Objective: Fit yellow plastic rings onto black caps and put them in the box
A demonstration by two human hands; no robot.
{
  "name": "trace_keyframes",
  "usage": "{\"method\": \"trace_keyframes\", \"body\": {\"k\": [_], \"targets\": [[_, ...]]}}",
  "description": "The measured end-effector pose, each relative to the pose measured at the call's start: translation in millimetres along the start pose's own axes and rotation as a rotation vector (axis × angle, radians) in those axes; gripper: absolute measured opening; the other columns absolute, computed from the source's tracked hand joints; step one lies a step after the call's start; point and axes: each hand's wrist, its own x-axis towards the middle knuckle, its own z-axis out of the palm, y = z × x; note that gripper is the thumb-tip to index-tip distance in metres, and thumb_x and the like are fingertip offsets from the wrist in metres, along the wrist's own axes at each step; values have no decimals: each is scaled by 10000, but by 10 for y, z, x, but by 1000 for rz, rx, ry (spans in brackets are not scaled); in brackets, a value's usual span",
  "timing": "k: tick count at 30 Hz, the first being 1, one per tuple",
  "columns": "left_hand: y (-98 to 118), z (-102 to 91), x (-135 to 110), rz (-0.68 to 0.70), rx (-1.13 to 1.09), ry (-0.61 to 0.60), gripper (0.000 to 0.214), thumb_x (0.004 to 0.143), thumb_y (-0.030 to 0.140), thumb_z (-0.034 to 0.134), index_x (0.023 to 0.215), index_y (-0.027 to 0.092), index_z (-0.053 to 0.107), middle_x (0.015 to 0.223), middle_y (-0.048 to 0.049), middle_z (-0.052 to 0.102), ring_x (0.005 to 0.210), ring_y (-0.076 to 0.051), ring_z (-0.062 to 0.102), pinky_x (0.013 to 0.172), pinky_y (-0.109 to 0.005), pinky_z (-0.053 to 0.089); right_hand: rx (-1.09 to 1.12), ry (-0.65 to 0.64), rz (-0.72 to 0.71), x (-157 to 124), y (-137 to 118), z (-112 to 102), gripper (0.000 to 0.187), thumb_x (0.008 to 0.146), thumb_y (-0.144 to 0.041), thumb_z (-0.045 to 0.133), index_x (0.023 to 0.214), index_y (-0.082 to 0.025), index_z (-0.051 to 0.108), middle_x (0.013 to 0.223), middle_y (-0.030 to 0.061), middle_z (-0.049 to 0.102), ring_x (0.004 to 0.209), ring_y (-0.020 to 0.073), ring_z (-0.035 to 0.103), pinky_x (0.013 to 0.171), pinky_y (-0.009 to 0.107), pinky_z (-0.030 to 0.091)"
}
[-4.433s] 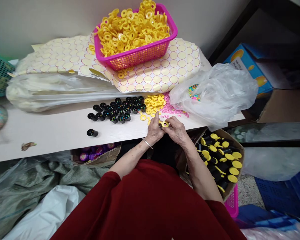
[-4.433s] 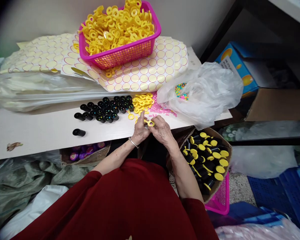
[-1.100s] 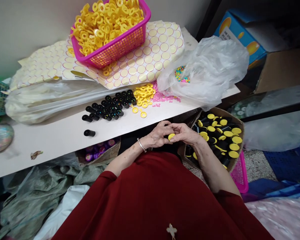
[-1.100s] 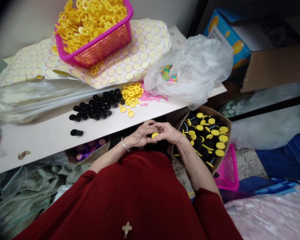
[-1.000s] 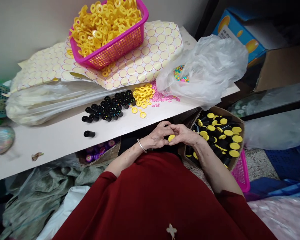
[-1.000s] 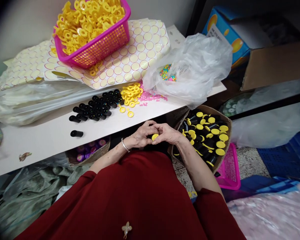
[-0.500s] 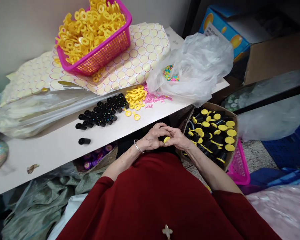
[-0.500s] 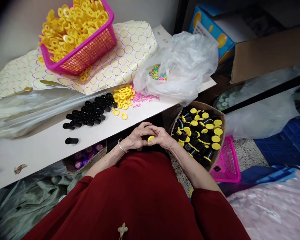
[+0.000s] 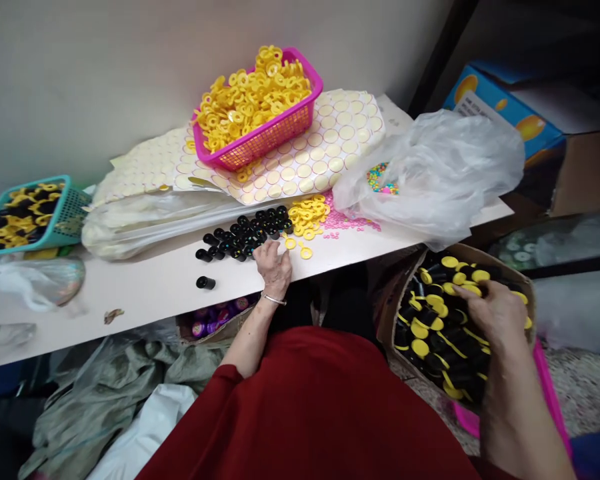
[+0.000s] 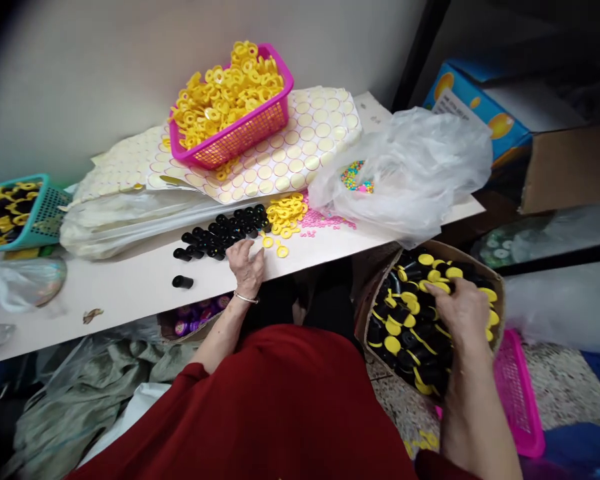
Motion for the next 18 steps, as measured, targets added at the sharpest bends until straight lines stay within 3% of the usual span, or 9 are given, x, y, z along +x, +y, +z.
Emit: {"method": "trace_keyframes", "body": {"k": [2, 4, 7, 9, 12, 15, 18], "targets": [[-87, -42, 60, -84, 126, 44, 237, 766, 298, 582, 944, 149, 630, 1027, -137, 572, 1004, -263, 488, 919, -427, 381, 9, 56, -26, 52, 144, 71, 448, 517, -691, 599, 526, -302, 378, 542, 57, 401, 637, 313, 511, 527, 440, 335], [-118, -77, 130, -119, 212, 16, 281, 769, 352, 592, 958, 147, 632, 1070, -157, 554, 1057, -288, 455, 940, -438, 359, 2, 109, -78, 76, 200, 126, 472, 511, -713, 586, 512, -302, 354, 560, 66, 401, 634, 314, 505, 512, 432, 311], [-74, -91, 256, -127, 317, -73, 326, 786, 442, 580, 942, 160, 636, 1177, -171, 534, 1149, -329, 403, 965, -470, 325, -62, 205, -183, 51, 60, 129, 449, 599, -715, 531, 536, -285, 419, 655, 125, 498, 713, 335, 530, 538, 442, 329], [-10, -77, 344, -137, 382, -116, 345, 789, 473, 572, 922, 161, 636, 1241, -176, 513, 1200, -355, 370, 976, -504, 302, -39, 292, -288, -8, -202, 104, 418, 699, -665, 486, 597, -260, 505, 742, 156, 569, 769, 326, 548, 597, 450, 377], [87, -50, 455, -159, 449, -166, 337, 787, 460, 578, 918, 155, 634, 1258, -181, 511, 1228, -370, 353, 975, -527, 291, 145, 303, -498, -166, -789, 120, 349, 791, -534, 484, 732, -211, 604, 822, 126, 630, 794, 267, 572, 717, 416, 447], [137, -26, 509, -172, 468, -206, 289, 787, 412, 583, 920, 161, 637, 1235, -164, 528, 1222, -356, 364, 957, -507, 311, 319, 112, -760, -422, -1452, 244, 229, 840, -389, 489, 824, -201, 619, 870, 75, 634, 808, 203, 579, 753, 343, 465], [109, 8, 514, -148, 433, -199, 220, 776, 363, 596, 865, 168, 642, 1192, -151, 548, 1203, -351, 374, 934, -506, 322, 333, -136, -968, -716, -2019, 429, 163, 854, -285, 481, 831, -195, 614, 892, 71, 623, 826, 185, 569, 733, 304, 448]]}}
